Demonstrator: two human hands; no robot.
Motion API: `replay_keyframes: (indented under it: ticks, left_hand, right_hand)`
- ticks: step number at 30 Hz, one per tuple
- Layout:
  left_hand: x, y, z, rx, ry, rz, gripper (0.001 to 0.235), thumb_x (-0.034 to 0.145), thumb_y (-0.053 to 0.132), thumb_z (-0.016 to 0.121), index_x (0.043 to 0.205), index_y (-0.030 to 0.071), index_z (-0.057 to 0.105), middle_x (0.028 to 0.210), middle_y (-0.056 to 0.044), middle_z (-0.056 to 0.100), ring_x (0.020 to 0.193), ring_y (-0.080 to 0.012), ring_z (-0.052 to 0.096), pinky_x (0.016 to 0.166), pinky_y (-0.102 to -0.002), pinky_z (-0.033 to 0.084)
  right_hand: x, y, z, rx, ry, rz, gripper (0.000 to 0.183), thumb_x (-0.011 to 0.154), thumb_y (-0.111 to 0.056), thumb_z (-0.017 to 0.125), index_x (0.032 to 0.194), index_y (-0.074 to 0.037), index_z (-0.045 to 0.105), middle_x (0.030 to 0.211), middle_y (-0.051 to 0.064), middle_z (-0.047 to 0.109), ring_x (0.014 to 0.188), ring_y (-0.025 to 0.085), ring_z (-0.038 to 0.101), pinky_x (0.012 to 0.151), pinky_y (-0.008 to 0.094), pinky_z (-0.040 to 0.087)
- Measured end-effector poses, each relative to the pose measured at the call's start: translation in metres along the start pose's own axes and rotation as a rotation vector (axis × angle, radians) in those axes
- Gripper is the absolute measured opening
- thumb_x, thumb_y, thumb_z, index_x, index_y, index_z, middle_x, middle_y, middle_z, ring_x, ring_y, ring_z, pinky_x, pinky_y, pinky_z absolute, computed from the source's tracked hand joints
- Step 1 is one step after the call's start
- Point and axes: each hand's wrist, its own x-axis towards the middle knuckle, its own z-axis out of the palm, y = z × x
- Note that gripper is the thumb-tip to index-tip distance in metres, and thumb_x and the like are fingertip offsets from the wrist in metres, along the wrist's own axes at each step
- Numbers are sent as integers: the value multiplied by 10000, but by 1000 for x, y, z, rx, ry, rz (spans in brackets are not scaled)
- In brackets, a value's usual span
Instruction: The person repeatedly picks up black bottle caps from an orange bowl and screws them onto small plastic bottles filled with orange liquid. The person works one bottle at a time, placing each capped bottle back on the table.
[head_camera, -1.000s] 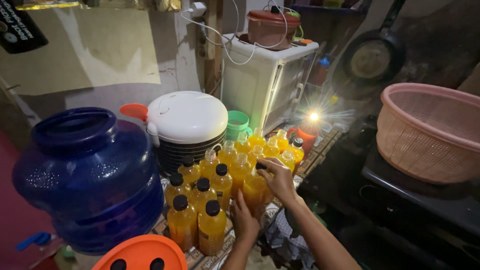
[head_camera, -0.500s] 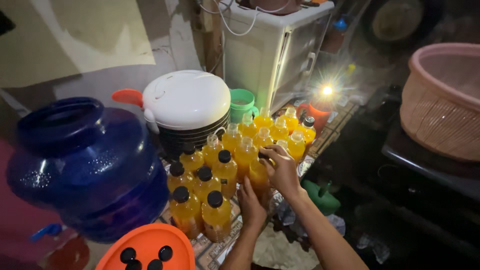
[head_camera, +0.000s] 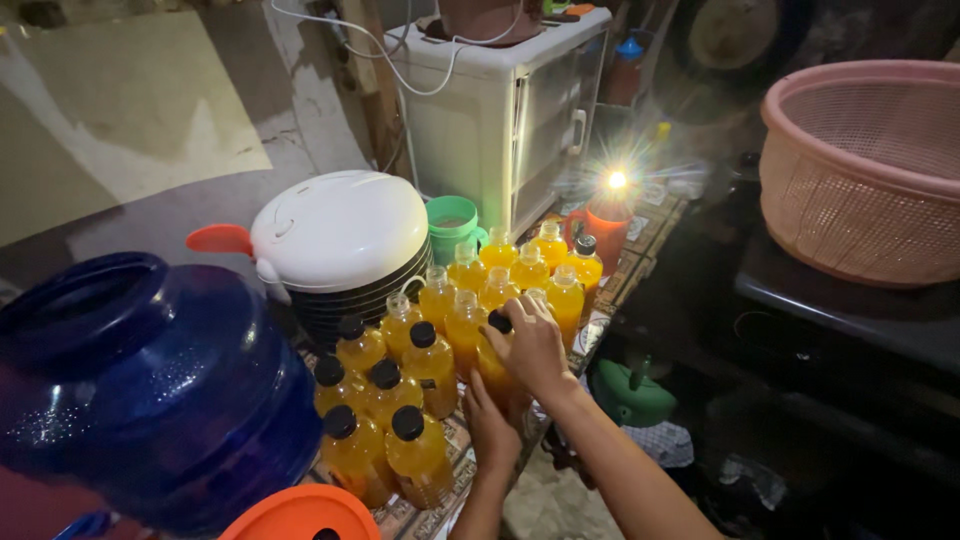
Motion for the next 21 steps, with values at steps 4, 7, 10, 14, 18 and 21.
replay_keyframes:
  ticks: [4,7,10,14,18,21]
  left_hand:
    - [0,2,-2,-19,-47,-42,965,851,403,770,1526,-49,249,1436,-344,418,1310,-527,407,1116,-539,332]
    - [-1,1,1,-7,-64,-71,975,850,401,786,1526,-45,243,1446,-354,399,1312,-541,397,1108,-542,336]
    - [2,-4,5,9,-63,-75,975,818,340,793,1514,-50,233,1457,-364,378,1323,-542,388,1100,-545,335]
    - [0,-12,10,16,-70,-75,885,827,174,724,1538,-34,239,1473,-356,381,1343,-532,394,1128,-547,332]
    - [0,-14,13,32,-83,-107,895,811,138,717,1538,-29,223,1473,-361,364,1350,-540,375,1133,-552,320]
    - [-2,-15,13,36,-99,-118,900,813,127,703,1554,-30,217,1477,-371,354,1362,-543,367,1150,-552,308]
  right_hand:
    - [0,4,0,10,-7,-35,275,763,-120,806,937,-17,620,923,172,647,913,407,627,804,475,512]
    - [-1,15,-5,81,-144,13,284,801,-136,810,999,-19,642,973,167,668,938,388,647,817,446,523]
    - [4,30,-8,251,-266,-20,274,826,-82,781,1079,-35,685,1064,126,724,1033,308,701,907,388,531]
    - [6,52,-11,545,-495,145,318,909,-33,665,1227,-48,659,1204,84,710,1130,197,683,990,332,523]
    - [9,57,-7,620,-544,139,324,936,-23,616,1258,-49,651,1242,79,687,1153,184,638,992,331,501]
    - [2,47,-5,501,-423,158,290,879,-59,705,1167,-33,684,1160,84,727,1100,182,688,958,325,536]
